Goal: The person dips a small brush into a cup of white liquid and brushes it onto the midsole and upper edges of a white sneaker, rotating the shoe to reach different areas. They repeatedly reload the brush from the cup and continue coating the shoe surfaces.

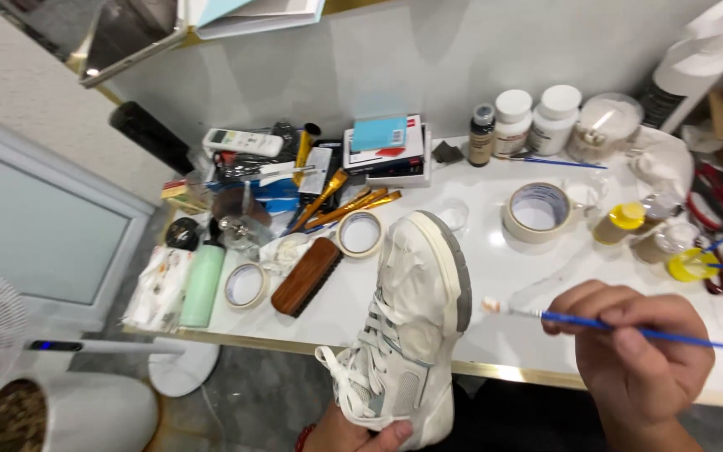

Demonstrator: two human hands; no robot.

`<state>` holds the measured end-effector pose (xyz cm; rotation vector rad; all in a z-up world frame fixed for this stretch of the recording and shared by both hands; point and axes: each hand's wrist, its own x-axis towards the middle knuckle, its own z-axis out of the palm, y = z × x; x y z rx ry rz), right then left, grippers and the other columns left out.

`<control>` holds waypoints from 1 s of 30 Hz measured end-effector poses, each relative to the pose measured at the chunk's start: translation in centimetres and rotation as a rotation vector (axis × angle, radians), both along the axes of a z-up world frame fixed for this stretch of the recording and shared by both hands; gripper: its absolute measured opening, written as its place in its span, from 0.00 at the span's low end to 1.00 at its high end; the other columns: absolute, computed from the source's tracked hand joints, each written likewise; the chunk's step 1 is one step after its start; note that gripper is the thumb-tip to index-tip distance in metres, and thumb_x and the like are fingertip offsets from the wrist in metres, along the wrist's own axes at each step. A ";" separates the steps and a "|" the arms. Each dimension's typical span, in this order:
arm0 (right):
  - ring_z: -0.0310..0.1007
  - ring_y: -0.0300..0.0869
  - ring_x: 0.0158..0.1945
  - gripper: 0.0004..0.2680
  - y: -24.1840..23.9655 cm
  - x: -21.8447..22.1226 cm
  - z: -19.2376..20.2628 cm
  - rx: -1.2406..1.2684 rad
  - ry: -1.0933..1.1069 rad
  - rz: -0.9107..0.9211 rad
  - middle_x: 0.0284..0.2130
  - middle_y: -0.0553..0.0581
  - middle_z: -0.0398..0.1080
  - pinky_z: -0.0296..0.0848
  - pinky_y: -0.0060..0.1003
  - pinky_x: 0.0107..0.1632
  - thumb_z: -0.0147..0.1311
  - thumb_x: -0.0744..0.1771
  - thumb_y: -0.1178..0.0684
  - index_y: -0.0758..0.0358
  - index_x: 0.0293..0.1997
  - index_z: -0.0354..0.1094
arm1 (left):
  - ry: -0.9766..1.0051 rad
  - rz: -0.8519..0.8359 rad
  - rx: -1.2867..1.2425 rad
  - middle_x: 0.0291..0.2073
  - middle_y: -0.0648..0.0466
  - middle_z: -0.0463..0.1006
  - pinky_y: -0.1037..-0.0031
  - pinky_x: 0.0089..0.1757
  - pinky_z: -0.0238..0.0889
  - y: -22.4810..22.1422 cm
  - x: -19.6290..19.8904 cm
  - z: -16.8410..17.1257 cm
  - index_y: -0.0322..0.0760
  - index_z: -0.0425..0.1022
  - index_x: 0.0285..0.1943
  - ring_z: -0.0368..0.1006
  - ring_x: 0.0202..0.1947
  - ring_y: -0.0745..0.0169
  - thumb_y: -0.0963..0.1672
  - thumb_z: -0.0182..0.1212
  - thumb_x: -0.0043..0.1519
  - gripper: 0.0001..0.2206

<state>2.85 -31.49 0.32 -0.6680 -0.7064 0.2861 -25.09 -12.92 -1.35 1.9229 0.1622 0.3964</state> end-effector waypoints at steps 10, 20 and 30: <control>0.72 0.60 0.34 0.05 -3.0 -3.2 -1.3 -0.057 -0.075 0.045 0.29 0.77 0.73 0.76 0.53 0.39 0.52 0.71 0.62 0.77 0.46 0.66 | 0.060 -0.068 -0.258 0.75 0.32 0.58 0.49 0.72 0.40 -1.2 -1.1 -2.9 0.21 0.53 0.77 0.53 0.78 0.35 0.48 0.66 0.64 0.38; 0.81 0.57 0.37 0.07 -1.4 -8.2 1.3 -0.218 -0.427 -0.288 0.34 0.70 0.75 0.83 0.49 0.42 0.51 0.67 0.65 0.69 0.49 0.65 | 0.058 -0.014 -0.482 0.74 0.34 0.60 0.53 0.71 0.45 -1.6 -3.1 -1.6 0.20 0.50 0.77 0.57 0.75 0.41 0.47 0.65 0.64 0.38; 0.81 0.58 0.41 0.08 -1.2 -8.5 2.6 -0.287 -0.497 -0.275 0.35 0.69 0.76 0.84 0.47 0.43 0.49 0.67 0.65 0.68 0.51 0.66 | 0.033 -0.040 -0.520 0.76 0.35 0.59 0.52 0.72 0.43 -1.4 -4.2 -2.2 0.21 0.51 0.78 0.55 0.77 0.41 0.49 0.69 0.64 0.40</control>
